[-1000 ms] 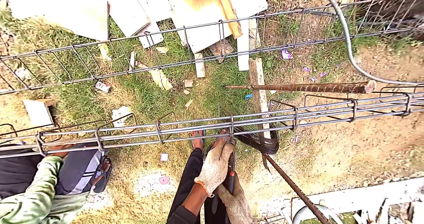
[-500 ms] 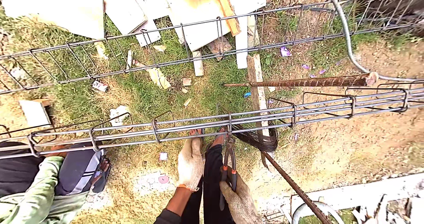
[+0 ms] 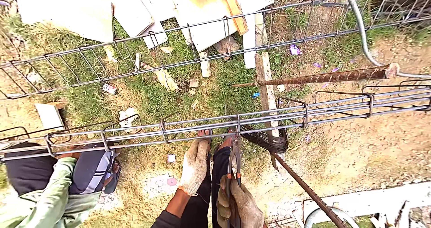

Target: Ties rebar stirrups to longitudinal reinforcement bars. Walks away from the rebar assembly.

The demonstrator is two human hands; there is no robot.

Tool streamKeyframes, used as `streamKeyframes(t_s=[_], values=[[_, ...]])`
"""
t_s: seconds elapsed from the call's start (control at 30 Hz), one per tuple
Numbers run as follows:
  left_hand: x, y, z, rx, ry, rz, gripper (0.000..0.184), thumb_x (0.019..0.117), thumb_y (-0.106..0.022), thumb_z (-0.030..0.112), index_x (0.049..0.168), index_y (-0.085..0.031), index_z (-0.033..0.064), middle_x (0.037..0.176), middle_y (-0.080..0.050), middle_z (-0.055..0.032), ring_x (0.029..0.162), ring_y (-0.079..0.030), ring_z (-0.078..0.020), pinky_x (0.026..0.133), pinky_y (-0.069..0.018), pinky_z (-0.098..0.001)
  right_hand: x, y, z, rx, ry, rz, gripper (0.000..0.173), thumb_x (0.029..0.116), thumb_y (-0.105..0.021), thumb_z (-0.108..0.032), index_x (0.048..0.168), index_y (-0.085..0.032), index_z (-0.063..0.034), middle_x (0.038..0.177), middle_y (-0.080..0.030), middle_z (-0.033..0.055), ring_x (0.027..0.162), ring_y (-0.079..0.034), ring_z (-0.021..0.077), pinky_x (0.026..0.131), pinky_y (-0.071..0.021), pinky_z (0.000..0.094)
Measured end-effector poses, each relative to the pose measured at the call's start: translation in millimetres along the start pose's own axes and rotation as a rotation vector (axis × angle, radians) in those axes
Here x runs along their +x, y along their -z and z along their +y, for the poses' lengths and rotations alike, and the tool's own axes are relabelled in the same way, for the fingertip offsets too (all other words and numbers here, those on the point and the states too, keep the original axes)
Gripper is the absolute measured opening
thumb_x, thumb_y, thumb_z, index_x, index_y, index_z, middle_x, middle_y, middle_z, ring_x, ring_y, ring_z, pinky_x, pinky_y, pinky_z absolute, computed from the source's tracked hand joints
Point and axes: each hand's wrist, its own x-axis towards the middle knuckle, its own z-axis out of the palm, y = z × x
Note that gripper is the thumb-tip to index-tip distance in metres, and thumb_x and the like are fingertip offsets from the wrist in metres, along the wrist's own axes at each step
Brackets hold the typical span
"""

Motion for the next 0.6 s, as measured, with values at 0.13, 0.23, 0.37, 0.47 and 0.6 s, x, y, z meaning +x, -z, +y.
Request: streamKeyframes(t_s=[0.13, 0.23, 0.37, 0.47, 0.6], values=[[0.7, 3.0, 7.0, 0.115, -0.050, -0.005, 0.030, 0.1074, -0.046, 0.030, 0.108, -0.072, 0.0140, 0.071, -0.060, 0.0039, 0.056, -0.054, -0.0089, 0.053, -0.0490, -0.0286, -2.6, -7.5, 3.9, -0.349, 0.019, 0.226, 0.037, 0.1095, -0.039, -0.026, 0.132, -0.050, 0.0004, 0.084, -0.069, 0.0154, 0.069, -0.069, 0.0265, 0.065, -0.0621, 0.0448], [-0.1, 5.5, 16.4, 0.259, -0.128, -0.007, 0.031, 0.1059, -0.048, 0.033, 0.108, -0.073, 0.0155, 0.082, -0.069, 0.0060, 0.072, -0.064, -0.0040, 0.066, -0.0555, -0.0266, -4.6, 0.2, 2.5, -0.708, 0.088, 0.424, 0.041, 0.1033, -0.057, -0.024, 0.138, -0.055, -0.0021, 0.108, -0.075, 0.0110, 0.092, -0.074, 0.0257, 0.082, -0.0645, 0.0439], [0.3, 4.9, 21.7, 0.300, -0.146, -0.016, 0.033, 0.1060, -0.047, 0.036, 0.107, -0.074, 0.0161, 0.085, -0.071, 0.0064, 0.078, -0.066, -0.0028, 0.071, -0.0562, -0.0265, -11.8, 6.5, -7.3, -0.840, 0.162, 0.481, 0.048, 0.1008, -0.061, -0.028, 0.142, -0.055, -0.0049, 0.112, -0.076, 0.0065, 0.098, -0.074, 0.0206, 0.087, -0.0627, 0.0410], [0.6, 5.5, 23.4, 0.280, -0.148, -0.042, 0.033, 0.1062, -0.047, 0.036, 0.107, -0.073, 0.0162, 0.087, -0.071, 0.0064, 0.082, -0.067, -0.0029, 0.073, -0.0563, -0.0265, -21.1, 6.3, -21.4, -0.856, 0.166, 0.380, 0.051, 0.1010, -0.059, -0.026, 0.147, -0.051, -0.0059, 0.124, -0.073, 0.0053, 0.110, -0.070, 0.0186, 0.095, -0.0594, 0.0394], [1.3, 7.6, 30.5, 0.262, -0.118, -0.099, 0.030, 0.1055, -0.048, 0.034, 0.102, -0.073, 0.0168, 0.078, -0.065, 0.0072, 0.067, -0.060, -0.0035, 0.062, -0.0516, -0.0252, -35.1, -6.2, -34.4, -0.710, 0.214, 0.172, 0.062, 0.1034, -0.053, -0.015, 0.157, -0.029, 0.0037, 0.126, -0.068, 0.0184, 0.114, -0.069, 0.0300, 0.101, -0.0568, 0.0475]])
